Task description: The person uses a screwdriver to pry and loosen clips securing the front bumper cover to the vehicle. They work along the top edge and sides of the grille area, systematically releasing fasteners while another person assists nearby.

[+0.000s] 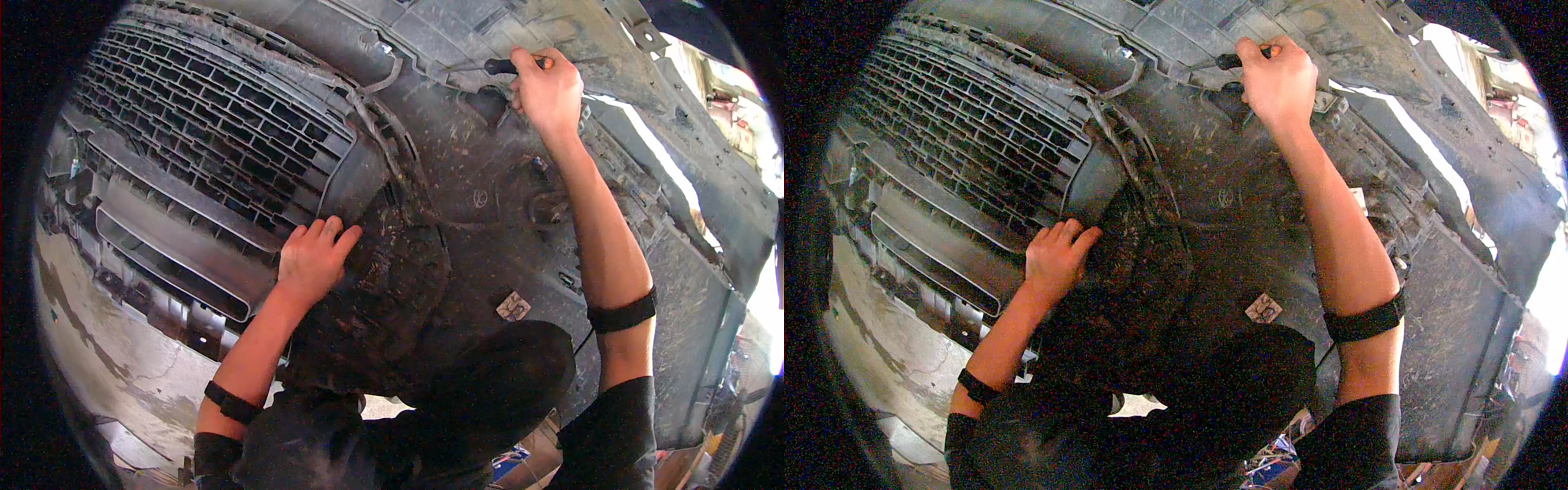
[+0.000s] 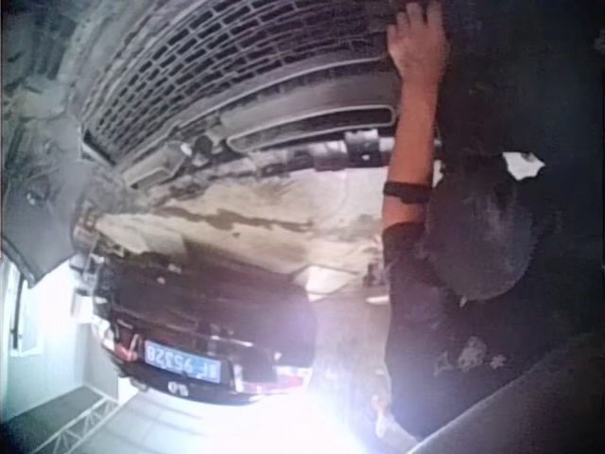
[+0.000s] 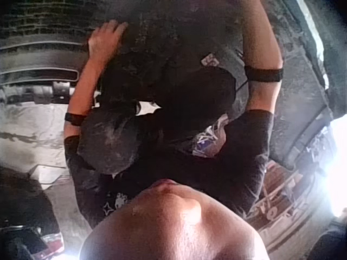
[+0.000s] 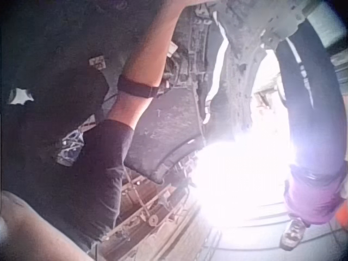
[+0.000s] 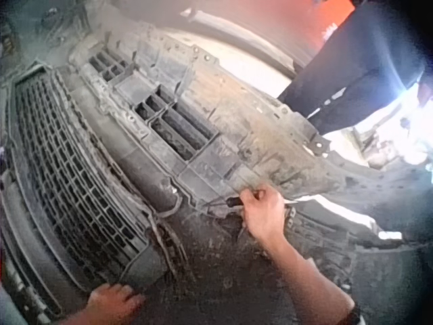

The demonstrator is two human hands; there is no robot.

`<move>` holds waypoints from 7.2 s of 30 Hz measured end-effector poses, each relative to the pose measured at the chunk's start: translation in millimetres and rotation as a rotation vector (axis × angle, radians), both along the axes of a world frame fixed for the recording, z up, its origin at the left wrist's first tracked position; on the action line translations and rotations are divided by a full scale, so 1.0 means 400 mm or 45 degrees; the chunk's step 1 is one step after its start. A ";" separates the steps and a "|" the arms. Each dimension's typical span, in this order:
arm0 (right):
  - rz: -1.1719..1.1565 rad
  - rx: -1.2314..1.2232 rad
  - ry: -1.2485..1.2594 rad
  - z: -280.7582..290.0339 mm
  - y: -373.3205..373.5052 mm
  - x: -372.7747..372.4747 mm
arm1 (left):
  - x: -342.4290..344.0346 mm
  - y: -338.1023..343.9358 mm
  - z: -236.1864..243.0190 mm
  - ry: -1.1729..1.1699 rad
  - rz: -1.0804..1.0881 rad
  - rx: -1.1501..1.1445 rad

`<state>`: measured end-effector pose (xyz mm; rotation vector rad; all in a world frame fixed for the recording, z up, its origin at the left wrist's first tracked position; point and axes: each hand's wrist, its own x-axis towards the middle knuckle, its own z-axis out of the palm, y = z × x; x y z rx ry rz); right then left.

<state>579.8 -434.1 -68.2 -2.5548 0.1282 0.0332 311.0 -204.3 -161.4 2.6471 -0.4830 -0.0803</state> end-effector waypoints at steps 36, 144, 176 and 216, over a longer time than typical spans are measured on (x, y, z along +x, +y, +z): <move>1.250 -0.609 0.233 0.123 0.086 0.102 | 0.075 0.148 0.079 -0.056 0.327 0.033; 1.118 -0.530 0.184 0.124 0.084 0.062 | 0.058 0.163 0.049 0.005 0.313 0.090; 0.783 -0.659 0.221 0.098 0.101 0.055 | 0.053 0.162 0.038 -0.071 0.320 0.053; 1.123 -0.474 -0.008 0.116 0.067 0.019 | 0.052 0.160 0.040 0.062 0.310 0.157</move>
